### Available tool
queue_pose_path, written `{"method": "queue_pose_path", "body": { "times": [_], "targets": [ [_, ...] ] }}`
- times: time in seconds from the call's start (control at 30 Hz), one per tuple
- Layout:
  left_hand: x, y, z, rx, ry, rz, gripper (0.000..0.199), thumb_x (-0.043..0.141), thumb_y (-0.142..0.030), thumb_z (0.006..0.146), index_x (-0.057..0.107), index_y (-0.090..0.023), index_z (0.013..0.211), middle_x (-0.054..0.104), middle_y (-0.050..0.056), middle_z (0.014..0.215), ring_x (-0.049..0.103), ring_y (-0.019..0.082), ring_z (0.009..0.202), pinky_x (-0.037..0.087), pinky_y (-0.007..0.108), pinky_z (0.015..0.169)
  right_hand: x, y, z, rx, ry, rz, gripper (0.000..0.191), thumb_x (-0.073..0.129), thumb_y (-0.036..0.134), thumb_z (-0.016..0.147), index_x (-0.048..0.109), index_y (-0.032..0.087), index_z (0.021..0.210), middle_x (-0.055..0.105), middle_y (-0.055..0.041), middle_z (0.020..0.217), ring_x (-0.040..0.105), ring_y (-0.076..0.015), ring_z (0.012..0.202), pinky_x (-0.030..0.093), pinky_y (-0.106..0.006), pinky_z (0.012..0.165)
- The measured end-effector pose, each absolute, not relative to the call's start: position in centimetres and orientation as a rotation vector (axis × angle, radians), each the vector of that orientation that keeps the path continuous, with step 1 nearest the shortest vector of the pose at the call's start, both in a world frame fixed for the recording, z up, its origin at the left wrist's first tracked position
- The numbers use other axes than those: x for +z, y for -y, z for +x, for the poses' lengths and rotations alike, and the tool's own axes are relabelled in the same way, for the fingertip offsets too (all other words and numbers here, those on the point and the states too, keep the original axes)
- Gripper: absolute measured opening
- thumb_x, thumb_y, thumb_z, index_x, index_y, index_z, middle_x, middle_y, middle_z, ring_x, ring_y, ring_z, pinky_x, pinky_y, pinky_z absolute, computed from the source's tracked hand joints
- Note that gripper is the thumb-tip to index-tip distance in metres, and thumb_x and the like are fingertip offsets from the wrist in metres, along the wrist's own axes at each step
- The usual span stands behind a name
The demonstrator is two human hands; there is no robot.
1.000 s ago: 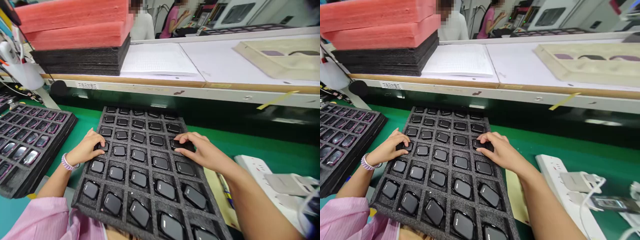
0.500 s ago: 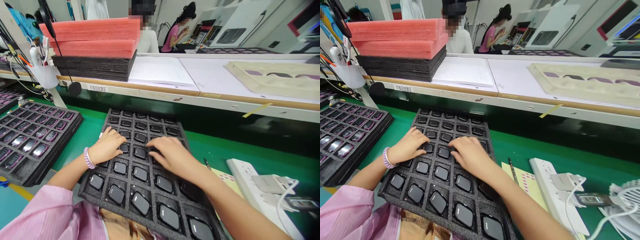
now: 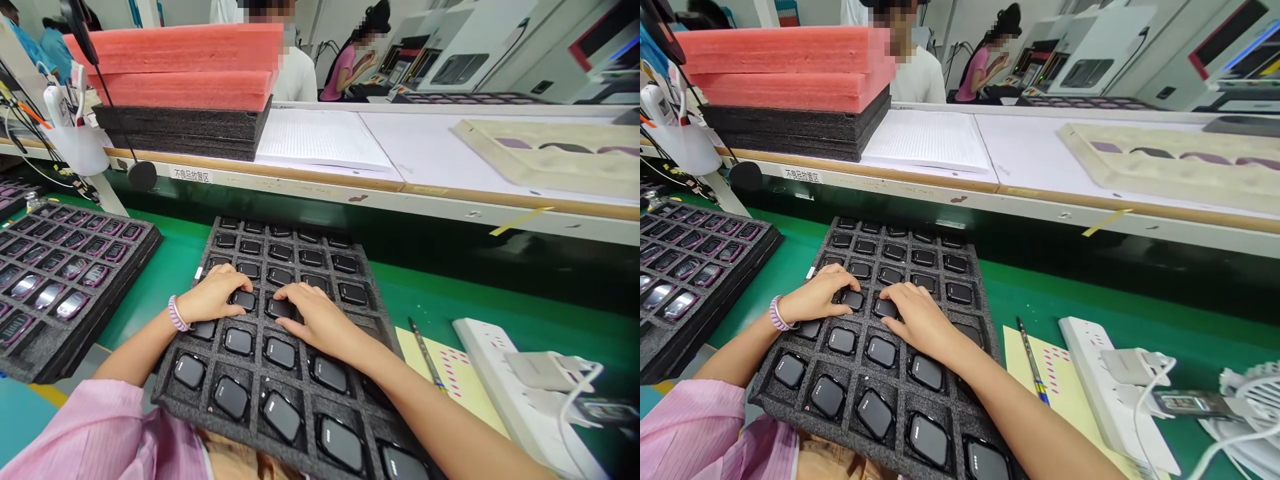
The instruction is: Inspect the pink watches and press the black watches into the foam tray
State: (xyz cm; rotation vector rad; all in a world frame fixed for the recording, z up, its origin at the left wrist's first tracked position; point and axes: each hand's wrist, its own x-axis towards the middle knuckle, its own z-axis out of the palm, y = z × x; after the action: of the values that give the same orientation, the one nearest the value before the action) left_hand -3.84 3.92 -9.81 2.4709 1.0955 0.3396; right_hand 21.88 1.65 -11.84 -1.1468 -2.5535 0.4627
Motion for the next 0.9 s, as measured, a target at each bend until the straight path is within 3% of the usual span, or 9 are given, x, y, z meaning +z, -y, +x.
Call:
{"method": "queue_pose_path", "body": {
  "times": [0.13, 0.3, 0.9],
  "targets": [
    [-10.06, -3.92, -3.82, 0.395, -1.052, 2.493, 0.035, 0.082, -0.018, 0.076, 0.058, -0.019, 0.101, 0.063, 0.002, 0.100, 0.051, 0.022, 0.101, 0.040, 0.041, 0.103, -11.92, -1.67, 21.79, 0.432, 2.528, -1.101, 0.040, 0.077, 0.008, 0.081, 0.048, 0.020, 0.106, 0.063, -0.0062, 0.106, 0.057, -0.0257, 0.097, 0.047, -0.043, 0.085],
    [-10.14, -4.11, -3.83, 0.397, -0.984, 2.573, 0.031, 0.080, -0.017, 0.077, 0.056, -0.021, 0.095, 0.063, -0.001, 0.093, 0.052, 0.020, 0.098, 0.019, 0.053, 0.120, -12.17, -1.81, 21.89, 0.451, 2.488, -1.051, 0.042, 0.077, 0.006, 0.078, 0.046, 0.022, 0.101, 0.061, -0.0041, 0.099, 0.056, -0.0238, 0.091, 0.047, -0.038, 0.081],
    [-10.13, -4.12, -3.81, 0.368, -0.945, 2.557, 0.021, 0.076, -0.016, 0.081, 0.057, -0.020, 0.087, 0.064, -0.001, 0.099, 0.054, 0.018, 0.100, 0.015, 0.052, 0.121, -12.55, -1.82, 22.38, 0.556, 2.444, -1.026, 0.044, 0.075, 0.003, 0.078, 0.041, 0.023, 0.099, 0.057, -0.0012, 0.097, 0.054, -0.0215, 0.089, 0.046, -0.038, 0.083]
  ]
}}
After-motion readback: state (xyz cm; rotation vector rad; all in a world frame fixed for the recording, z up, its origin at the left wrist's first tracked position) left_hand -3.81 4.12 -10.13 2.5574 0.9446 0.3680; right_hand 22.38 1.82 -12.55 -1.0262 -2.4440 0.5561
